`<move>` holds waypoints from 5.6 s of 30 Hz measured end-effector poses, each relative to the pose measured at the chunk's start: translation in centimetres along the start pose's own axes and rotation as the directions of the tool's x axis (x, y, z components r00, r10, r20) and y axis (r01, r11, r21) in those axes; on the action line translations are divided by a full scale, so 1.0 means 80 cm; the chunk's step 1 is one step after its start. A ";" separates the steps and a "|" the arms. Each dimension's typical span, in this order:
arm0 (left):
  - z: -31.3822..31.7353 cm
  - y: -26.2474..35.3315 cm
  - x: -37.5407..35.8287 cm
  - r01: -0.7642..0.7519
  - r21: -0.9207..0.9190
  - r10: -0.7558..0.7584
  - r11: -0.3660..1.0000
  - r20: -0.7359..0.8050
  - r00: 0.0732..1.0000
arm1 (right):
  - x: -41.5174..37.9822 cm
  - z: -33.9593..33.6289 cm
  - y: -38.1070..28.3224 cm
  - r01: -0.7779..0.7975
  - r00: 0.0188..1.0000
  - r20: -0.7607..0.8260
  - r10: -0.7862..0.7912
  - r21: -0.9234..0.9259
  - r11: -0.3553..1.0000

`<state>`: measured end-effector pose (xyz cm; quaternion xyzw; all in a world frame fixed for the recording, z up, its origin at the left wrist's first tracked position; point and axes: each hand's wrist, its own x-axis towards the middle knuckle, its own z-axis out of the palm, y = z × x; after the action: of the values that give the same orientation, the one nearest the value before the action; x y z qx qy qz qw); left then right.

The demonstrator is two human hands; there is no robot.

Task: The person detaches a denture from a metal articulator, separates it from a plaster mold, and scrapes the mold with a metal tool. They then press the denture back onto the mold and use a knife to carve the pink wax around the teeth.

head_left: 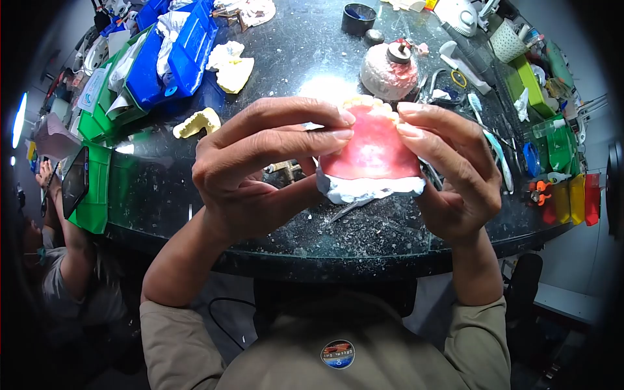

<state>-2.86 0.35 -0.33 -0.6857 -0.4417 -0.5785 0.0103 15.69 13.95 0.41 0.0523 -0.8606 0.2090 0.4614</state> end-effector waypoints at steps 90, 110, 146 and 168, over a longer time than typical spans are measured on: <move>0.013 0.031 0.009 0.838 -0.475 -0.741 0.268 0.454 0.494 | 0.007 -0.005 -0.019 -0.885 0.409 0.584 0.702 0.440 0.150; 0.003 0.028 0.006 0.571 -0.001 -0.531 0.821 0.368 0.763 | -0.008 0.002 -0.023 -0.440 0.831 0.439 0.340 0.147 0.886; 0.014 -0.038 0.040 0.769 -0.558 -0.811 0.311 0.266 0.521 | -0.016 -0.046 0.099 0.014 0.992 0.127 -0.003 -0.090 0.996; 0.000 -0.026 0.033 0.699 -0.640 -0.783 0.320 0.237 0.575 | 0.017 -0.006 0.115 -0.230 0.867 0.256 0.427 -0.556 0.799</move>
<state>-4.32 3.21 0.78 -0.3238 -0.4614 -0.6733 -0.4785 12.69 22.63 -1.10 -0.1857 -0.9509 0.0393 0.2445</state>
